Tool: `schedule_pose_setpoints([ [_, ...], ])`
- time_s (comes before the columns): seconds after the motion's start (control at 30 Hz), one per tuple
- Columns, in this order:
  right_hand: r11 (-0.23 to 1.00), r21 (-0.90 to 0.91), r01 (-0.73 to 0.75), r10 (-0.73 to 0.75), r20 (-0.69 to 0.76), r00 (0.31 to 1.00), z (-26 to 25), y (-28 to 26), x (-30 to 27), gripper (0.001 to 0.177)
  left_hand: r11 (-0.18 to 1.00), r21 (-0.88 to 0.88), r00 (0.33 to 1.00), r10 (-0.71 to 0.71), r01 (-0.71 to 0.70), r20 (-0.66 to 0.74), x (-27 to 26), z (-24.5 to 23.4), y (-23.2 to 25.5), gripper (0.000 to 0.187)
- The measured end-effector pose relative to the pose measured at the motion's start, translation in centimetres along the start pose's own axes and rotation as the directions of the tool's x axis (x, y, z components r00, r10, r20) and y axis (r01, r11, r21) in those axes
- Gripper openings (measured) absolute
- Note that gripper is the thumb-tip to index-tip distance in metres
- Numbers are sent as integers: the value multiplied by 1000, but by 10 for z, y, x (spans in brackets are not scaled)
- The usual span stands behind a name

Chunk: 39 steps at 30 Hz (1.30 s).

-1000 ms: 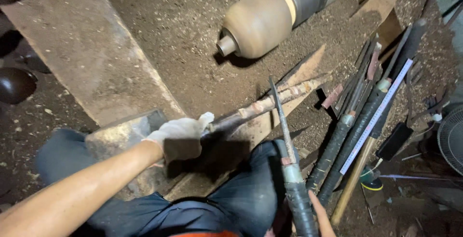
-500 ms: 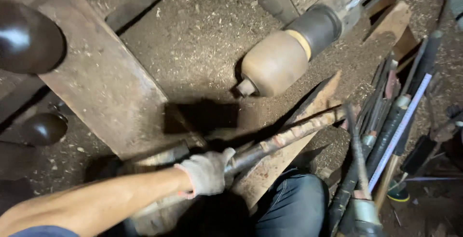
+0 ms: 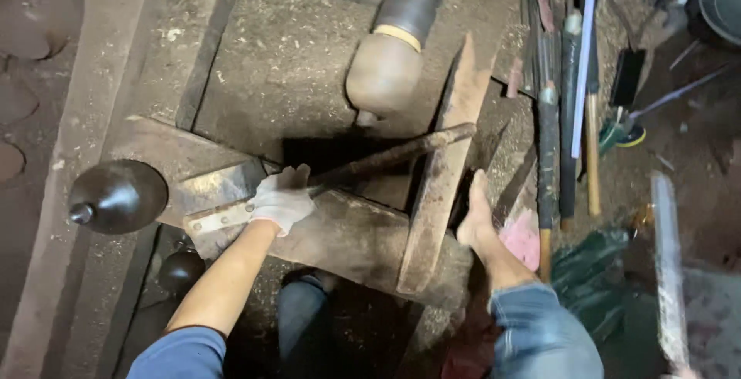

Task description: The person applies a liquid from a small bottle to a rotating wooden cylinder on a lathe, then uses a chisel to shape the wood. The person holds the chisel with both hands and guides it along the spinning wood to remove material.

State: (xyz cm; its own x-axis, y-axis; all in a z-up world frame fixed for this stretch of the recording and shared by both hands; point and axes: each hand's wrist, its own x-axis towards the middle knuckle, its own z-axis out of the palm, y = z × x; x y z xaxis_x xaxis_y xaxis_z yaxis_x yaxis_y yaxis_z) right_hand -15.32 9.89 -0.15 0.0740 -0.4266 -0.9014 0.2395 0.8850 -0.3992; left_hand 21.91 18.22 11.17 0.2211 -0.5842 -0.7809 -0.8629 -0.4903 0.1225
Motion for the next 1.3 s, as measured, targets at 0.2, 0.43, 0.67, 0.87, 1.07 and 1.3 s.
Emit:
schedule_pose_setpoints([
  [0.2, 998, -46, 42, -36, 124, 992, -136, 120, -74, 81, 998, 61, 996, 29, -24, -89, 0, 9, -3, 40],
  [0.43, 985, 21, -172, 125, 599, 791, -235, 165, -170, 76, 996, 85, 1000, -3, 1, 28, -1, 1, 6, 44],
  [0.67, 935, -45, -352, 186, 908, 377, -170, 129, -114, 73, 984, 178, 998, -12, 24, -68, 8, 31, -11, 58],
  [0.87, 939, -344, -21, 188, 460, 868, -137, 80, -115, 67, 952, 304, 994, 22, 10, -103, 0, 39, -8, 57],
  [1.07, 938, -202, -282, 333, 294, 896, -144, 79, -121, 78, 958, 287, 998, 20, -3, -54, 14, 30, 13, 54],
  [1.3, 971, -215, -104, 194, 455, 869, -124, 106, -150, 108, 824, 71, 805, 565, -563, -181, 49, 25, 109, 64],
])
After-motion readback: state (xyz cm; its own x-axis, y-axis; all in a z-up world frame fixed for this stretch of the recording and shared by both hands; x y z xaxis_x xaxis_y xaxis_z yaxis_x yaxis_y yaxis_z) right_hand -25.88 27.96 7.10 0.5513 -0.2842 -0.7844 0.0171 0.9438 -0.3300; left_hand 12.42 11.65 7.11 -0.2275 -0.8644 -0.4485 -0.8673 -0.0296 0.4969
